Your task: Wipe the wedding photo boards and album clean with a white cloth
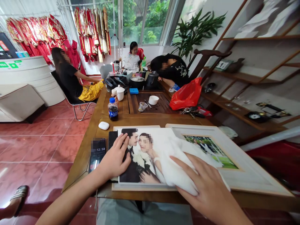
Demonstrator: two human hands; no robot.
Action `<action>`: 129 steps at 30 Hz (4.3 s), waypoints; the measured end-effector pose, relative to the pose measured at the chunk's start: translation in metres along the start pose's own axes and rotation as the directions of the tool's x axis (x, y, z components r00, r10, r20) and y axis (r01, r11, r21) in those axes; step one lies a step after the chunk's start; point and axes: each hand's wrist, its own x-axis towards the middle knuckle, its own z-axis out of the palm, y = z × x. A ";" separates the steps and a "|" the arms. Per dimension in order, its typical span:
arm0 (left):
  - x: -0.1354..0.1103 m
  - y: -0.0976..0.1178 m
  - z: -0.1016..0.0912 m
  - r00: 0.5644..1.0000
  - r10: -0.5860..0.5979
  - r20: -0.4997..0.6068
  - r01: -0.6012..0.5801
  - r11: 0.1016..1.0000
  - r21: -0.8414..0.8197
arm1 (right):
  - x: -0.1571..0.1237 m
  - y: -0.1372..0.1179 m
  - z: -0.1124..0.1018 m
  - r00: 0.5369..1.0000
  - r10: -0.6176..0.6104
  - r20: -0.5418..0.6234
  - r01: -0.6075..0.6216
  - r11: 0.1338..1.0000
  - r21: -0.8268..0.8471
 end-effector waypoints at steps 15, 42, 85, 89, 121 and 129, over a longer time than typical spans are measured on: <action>0.000 0.000 0.000 1.000 -0.001 0.005 0.002 1.000 -0.007 | 0.032 -0.041 0.002 0.993 -0.095 0.067 0.088 0.991 0.103; 0.000 -0.002 0.001 1.000 0.016 0.005 -0.016 1.000 0.007 | 0.163 -0.031 0.029 0.963 -0.049 0.266 0.004 0.986 0.165; 0.001 0.001 -0.002 0.999 -0.006 0.032 0.006 1.000 -0.001 | 0.023 -0.006 0.000 0.998 -0.040 0.051 0.038 0.998 0.046; 0.000 -0.002 0.000 1.000 0.014 0.012 -0.013 1.000 -0.009 | 0.046 0.008 0.011 0.994 0.021 0.103 -0.027 0.998 0.060; -0.001 -0.003 0.003 1.000 0.019 -0.014 -0.020 1.000 -0.017 | 0.153 -0.023 0.034 0.976 -0.025 0.216 -0.008 0.988 0.153; 0.000 -0.002 0.003 1.000 0.002 -0.013 -0.002 1.000 -0.018 | 0.104 -0.033 0.020 0.978 -0.114 0.176 0.081 0.979 0.187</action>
